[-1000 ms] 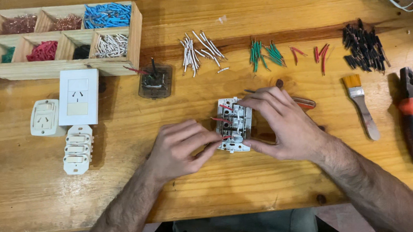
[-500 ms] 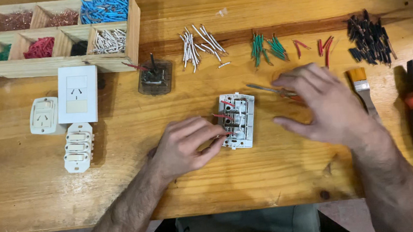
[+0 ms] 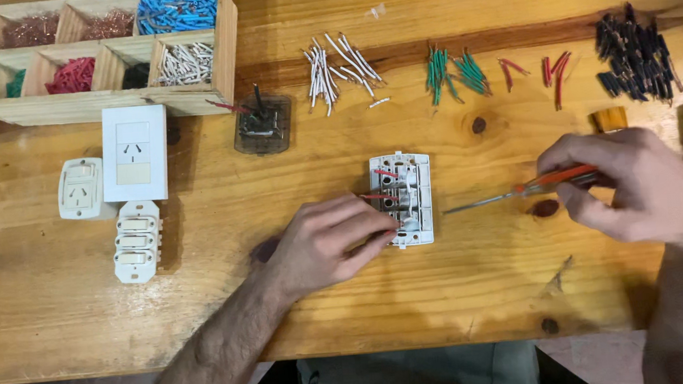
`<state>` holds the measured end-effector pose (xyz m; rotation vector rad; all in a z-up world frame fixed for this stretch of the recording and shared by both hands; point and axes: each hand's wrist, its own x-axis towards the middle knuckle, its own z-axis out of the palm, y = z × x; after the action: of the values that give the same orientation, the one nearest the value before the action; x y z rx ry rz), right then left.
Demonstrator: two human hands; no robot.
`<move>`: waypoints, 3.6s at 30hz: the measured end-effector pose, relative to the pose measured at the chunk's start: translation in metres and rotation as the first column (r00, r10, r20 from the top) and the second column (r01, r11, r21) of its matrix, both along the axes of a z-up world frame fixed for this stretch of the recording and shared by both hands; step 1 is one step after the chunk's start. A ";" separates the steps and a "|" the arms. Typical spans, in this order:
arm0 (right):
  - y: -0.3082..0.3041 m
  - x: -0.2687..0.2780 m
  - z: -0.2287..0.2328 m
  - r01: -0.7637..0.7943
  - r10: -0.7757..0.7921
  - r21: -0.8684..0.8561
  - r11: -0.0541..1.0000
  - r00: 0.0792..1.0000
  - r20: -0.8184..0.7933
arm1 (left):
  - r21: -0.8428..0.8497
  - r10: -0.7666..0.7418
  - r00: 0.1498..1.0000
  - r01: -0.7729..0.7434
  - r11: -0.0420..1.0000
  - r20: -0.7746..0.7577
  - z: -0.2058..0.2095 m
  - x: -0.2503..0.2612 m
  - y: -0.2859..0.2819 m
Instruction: The person connects white and red insulated wires to the terminal screws of two white electrical outlet modules using a screwdriver. They tighten each connection and then set the modules aside on the wooden workbench.
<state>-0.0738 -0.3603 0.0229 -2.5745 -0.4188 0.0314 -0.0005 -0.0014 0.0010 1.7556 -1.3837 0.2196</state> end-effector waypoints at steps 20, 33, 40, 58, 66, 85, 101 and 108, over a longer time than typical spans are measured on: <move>0.028 -0.009 -0.021 -0.089 0.089 -0.044 0.995 0.996 -0.015 | 0.120 0.137 0.937 -0.183 0.976 0.321 -0.014 -0.009 -0.007; 0.047 -0.007 -0.008 -0.225 0.219 0.025 0.974 0.964 0.153 | 0.132 0.236 0.883 -0.312 0.941 0.405 -0.021 -0.019 -0.010; 0.052 -0.008 -0.011 -0.211 0.214 -0.035 0.977 0.962 0.167 | 0.132 0.184 0.930 -0.235 0.963 0.319 -0.018 -0.016 -0.011; 0.061 -0.005 -0.035 -0.134 0.129 0.047 0.990 0.987 0.091 | 0.102 0.146 0.970 -0.168 0.980 0.193 -0.020 -0.015 -0.009; 0.059 0.001 -0.039 -0.146 0.141 0.042 0.988 0.984 0.112 | 0.058 0.153 0.986 -0.150 0.987 -0.069 -0.030 -0.012 0.001; 0.063 -0.011 -0.044 -0.184 0.209 -0.121 0.975 0.949 0.236 | 0.014 0.157 0.947 -0.159 0.987 -0.281 -0.037 -0.010 -0.001; 0.068 -0.011 -0.039 -0.065 0.074 -0.082 0.995 0.991 0.111 | 0.018 0.167 0.931 -0.171 0.985 -0.324 -0.033 -0.011 -0.002; 0.067 -0.009 -0.038 -0.178 0.195 -0.092 0.980 0.954 0.229 | 0.023 0.158 0.927 -0.160 0.987 -0.341 -0.033 -0.009 -0.001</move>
<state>-0.0832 -0.2937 -0.0155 -2.6079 -0.7623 -0.2004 -0.0097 -0.0028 -0.0321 1.8029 -0.9913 0.0020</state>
